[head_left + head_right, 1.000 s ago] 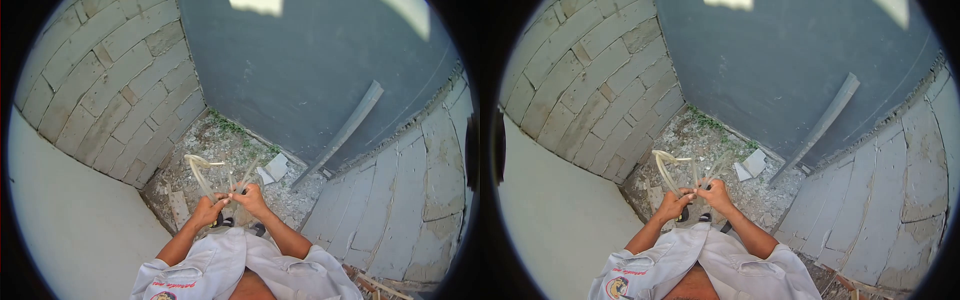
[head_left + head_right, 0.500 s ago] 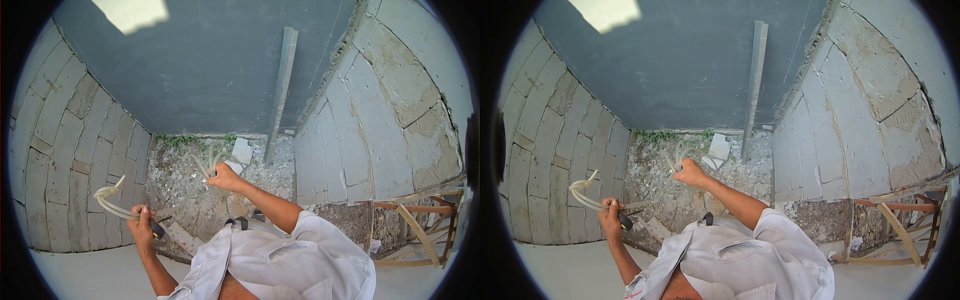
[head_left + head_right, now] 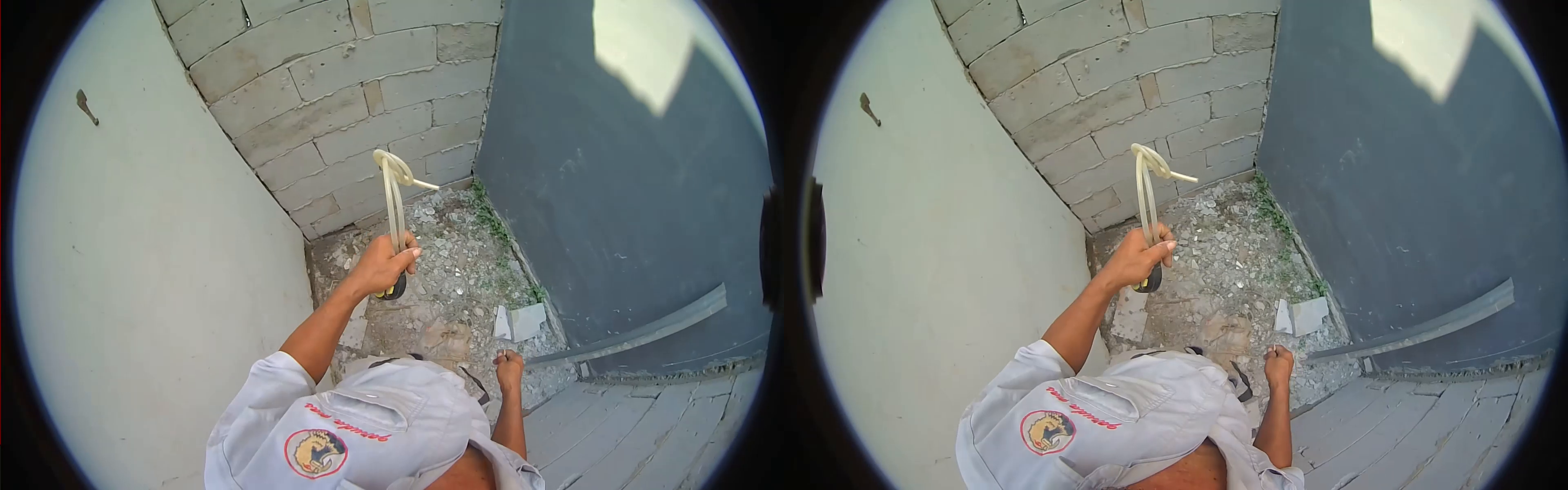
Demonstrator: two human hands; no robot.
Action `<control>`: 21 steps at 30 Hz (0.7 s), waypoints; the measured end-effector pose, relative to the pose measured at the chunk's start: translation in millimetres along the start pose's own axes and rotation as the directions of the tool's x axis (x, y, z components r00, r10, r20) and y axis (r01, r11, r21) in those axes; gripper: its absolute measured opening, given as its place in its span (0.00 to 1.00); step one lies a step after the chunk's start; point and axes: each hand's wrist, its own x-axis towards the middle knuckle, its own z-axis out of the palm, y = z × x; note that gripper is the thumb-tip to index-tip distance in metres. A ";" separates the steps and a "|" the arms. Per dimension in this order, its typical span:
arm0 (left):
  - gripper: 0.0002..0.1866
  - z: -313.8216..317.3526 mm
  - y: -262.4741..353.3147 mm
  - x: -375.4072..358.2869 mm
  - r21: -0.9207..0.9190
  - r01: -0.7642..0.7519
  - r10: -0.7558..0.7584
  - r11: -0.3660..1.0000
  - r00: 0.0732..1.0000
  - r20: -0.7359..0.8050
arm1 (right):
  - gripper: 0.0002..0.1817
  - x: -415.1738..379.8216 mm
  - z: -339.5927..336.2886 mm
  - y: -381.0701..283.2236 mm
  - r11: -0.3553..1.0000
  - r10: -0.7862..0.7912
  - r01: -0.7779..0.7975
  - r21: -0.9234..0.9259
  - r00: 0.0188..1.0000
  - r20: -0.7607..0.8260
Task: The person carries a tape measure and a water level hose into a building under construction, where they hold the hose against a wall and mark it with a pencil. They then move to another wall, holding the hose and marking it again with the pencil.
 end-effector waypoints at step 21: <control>0.23 125.0 -18.1 -57.9 0.551 -0.063 -0.128 0.832 0.945 0.302 | 0.13 -15.0 -24.3 -301.3 0.865 -0.476 0.471 0.175 0.879 -0.014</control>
